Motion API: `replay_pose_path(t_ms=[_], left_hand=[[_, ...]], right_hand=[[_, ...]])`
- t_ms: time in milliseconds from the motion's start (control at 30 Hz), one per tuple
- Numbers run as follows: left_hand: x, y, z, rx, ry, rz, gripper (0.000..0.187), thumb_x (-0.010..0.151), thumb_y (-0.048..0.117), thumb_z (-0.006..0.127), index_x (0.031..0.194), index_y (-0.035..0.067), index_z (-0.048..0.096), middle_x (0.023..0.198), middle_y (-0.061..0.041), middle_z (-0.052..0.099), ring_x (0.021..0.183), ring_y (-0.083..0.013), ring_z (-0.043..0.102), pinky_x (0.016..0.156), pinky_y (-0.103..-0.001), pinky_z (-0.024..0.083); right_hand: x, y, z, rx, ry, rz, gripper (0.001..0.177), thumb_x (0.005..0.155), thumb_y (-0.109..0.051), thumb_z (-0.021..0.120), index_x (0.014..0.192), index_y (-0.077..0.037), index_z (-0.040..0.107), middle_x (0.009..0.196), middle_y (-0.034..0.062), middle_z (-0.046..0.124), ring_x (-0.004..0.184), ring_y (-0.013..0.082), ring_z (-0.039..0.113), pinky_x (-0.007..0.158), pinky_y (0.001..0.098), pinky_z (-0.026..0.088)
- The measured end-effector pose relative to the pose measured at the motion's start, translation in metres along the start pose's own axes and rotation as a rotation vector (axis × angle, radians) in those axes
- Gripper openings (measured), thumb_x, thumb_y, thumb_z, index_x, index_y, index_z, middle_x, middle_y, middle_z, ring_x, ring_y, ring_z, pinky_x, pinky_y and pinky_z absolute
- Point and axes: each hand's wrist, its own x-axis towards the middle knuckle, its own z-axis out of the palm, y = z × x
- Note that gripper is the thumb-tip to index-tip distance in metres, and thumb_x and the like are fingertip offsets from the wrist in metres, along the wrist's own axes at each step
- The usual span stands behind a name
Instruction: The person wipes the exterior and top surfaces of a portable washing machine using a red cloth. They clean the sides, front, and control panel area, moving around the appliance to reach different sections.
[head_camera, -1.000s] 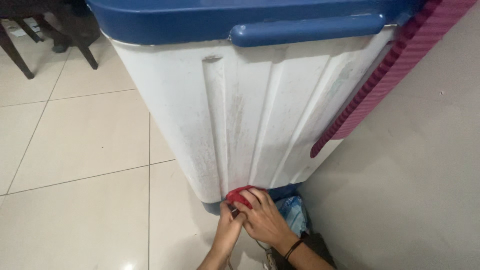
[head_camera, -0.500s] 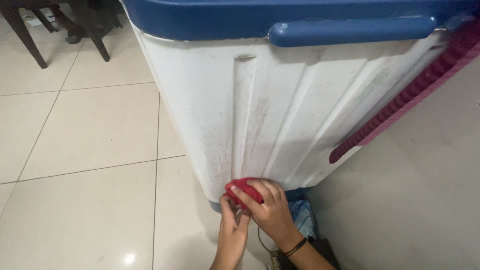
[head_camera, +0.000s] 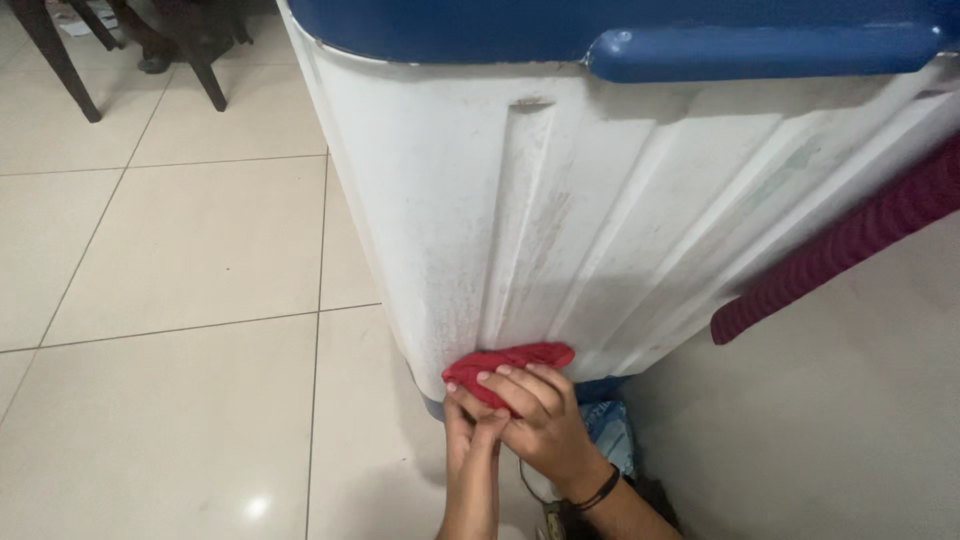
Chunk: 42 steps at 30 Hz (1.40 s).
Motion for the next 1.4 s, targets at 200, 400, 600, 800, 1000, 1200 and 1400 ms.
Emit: replay_pose_path(t_ms=[200,400,600,800,1000,1200,1400], left_hand=[[0.012,-0.021,-0.036,0.098,0.125,-0.233,0.060,0.091,0.026,0.051,0.146,0.005,0.040,0.142,-0.018,0.053,0.135,-0.0274,0.052,0.113,-0.044,0.041],[0.053,-0.135,-0.127,0.134,0.154,-0.580,0.050,0.091,0.025,0.041,0.135,0.004,0.053,0.138,-0.015,0.061,0.132,-0.0250,0.058,0.114,-0.048,0.043],[0.046,-0.140,-0.094,-0.065,0.123,-0.511,0.057,0.096,0.043,0.038,0.140,0.009,0.051,0.139,-0.008,0.057,0.132,-0.0175,0.053,0.114,-0.039,0.039],[0.006,-0.052,0.007,-0.193,-0.005,-0.320,0.055,0.089,0.027,0.058,0.141,0.012,0.045,0.130,-0.008,0.056,0.125,-0.0195,0.054,0.109,-0.038,0.042],[0.004,-0.017,0.037,0.079,-0.129,-0.228,0.057,0.092,0.023,0.065,0.141,0.005,0.043,0.127,-0.010,0.052,0.124,-0.0219,0.047,0.108,-0.037,0.037],[0.018,-0.034,0.020,0.096,0.012,-0.437,0.059,0.091,0.030,0.056,0.145,0.011,0.041,0.136,-0.010,0.057,0.132,-0.0228,0.054,0.111,-0.041,0.042],[0.007,0.012,0.027,0.410,-0.367,0.067,0.060,0.093,0.028,0.066,0.143,0.006,0.043,0.137,-0.012,0.060,0.132,-0.0232,0.058,0.113,-0.040,0.044]], right_hand=[[-0.021,-0.009,0.034,0.193,-0.189,-0.023,0.035,0.088,-0.016,0.067,0.122,-0.018,0.074,0.145,0.0002,0.046,0.136,0.0210,0.042,0.114,0.0410,0.036],[-0.076,-0.016,0.051,0.245,-0.575,-0.042,0.029,0.081,-0.009,0.060,0.107,-0.004,0.073,0.151,0.0097,0.053,0.138,0.0253,0.048,0.112,0.0429,0.037],[-0.062,-0.004,0.023,0.226,-0.606,0.023,0.030,0.086,-0.011,0.060,0.110,0.001,0.073,0.142,0.0096,0.059,0.135,0.0266,0.050,0.110,0.0423,0.037],[-0.027,0.021,-0.031,0.115,-0.305,0.118,0.014,0.082,-0.017,0.070,0.092,-0.008,0.073,0.129,0.0071,0.065,0.128,0.0251,0.053,0.112,0.0470,0.045],[-0.029,0.030,-0.037,-0.049,-0.024,0.133,0.026,0.090,-0.022,0.071,0.115,-0.019,0.079,0.127,0.0011,0.056,0.125,0.0228,0.048,0.111,0.0461,0.042],[-0.060,0.025,-0.001,0.035,-0.267,0.158,0.027,0.086,-0.019,0.072,0.113,-0.018,0.074,0.131,0.0026,0.055,0.128,0.0251,0.048,0.114,0.0470,0.038],[-0.029,0.039,-0.031,-0.077,0.040,0.076,0.034,0.090,-0.022,0.078,0.122,-0.029,0.068,0.130,0.0015,0.049,0.127,0.0230,0.046,0.110,0.0445,0.039]])
